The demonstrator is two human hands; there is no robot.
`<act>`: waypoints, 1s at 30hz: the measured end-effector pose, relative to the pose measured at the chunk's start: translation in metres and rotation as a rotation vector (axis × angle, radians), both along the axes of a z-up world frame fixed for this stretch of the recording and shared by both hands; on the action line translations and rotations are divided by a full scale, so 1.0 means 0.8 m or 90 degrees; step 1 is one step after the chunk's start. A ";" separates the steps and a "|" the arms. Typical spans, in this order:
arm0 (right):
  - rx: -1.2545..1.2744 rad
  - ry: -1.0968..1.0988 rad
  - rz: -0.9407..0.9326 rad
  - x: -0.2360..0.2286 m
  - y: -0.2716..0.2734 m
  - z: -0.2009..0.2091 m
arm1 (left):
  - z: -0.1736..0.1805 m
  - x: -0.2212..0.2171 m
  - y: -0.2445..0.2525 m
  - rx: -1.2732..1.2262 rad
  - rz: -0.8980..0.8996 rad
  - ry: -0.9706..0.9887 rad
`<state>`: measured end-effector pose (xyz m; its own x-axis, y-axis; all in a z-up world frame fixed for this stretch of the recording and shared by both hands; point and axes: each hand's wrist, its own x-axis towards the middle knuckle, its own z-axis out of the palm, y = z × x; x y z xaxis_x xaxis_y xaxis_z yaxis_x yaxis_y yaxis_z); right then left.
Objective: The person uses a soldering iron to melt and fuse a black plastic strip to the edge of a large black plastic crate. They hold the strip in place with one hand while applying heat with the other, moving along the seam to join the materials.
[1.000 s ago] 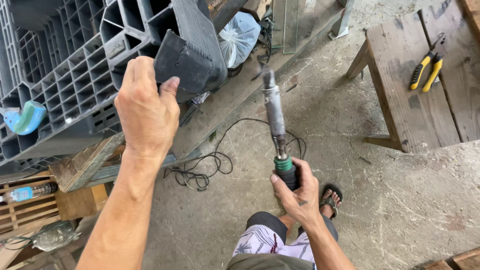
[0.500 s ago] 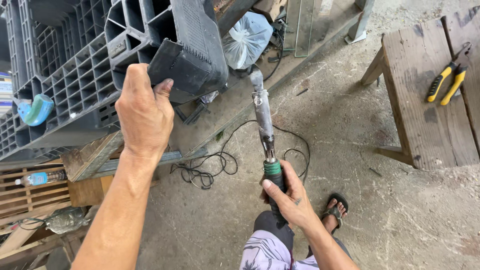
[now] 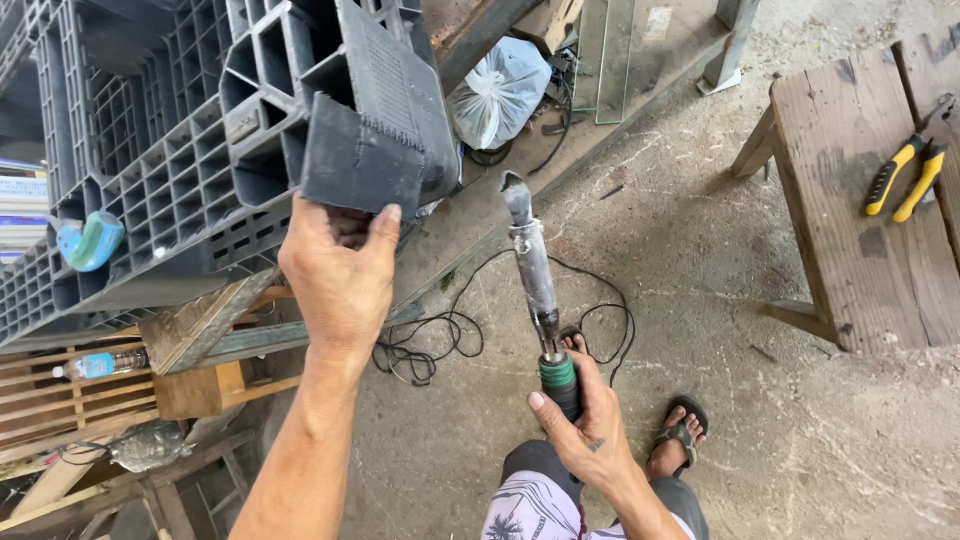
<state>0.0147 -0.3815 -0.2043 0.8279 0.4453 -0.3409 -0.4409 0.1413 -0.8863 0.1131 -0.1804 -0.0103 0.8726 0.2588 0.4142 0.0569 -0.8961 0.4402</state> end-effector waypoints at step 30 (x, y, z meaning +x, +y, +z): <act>-0.013 -0.176 0.014 0.040 0.006 0.029 | -0.053 0.004 0.050 0.063 0.000 -0.061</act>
<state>0.0463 -0.3764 -0.1808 0.8811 0.4594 -0.1122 -0.1847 0.1159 -0.9759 0.1164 -0.1405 -0.0527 0.8279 0.2130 0.5189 0.0196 -0.9355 0.3527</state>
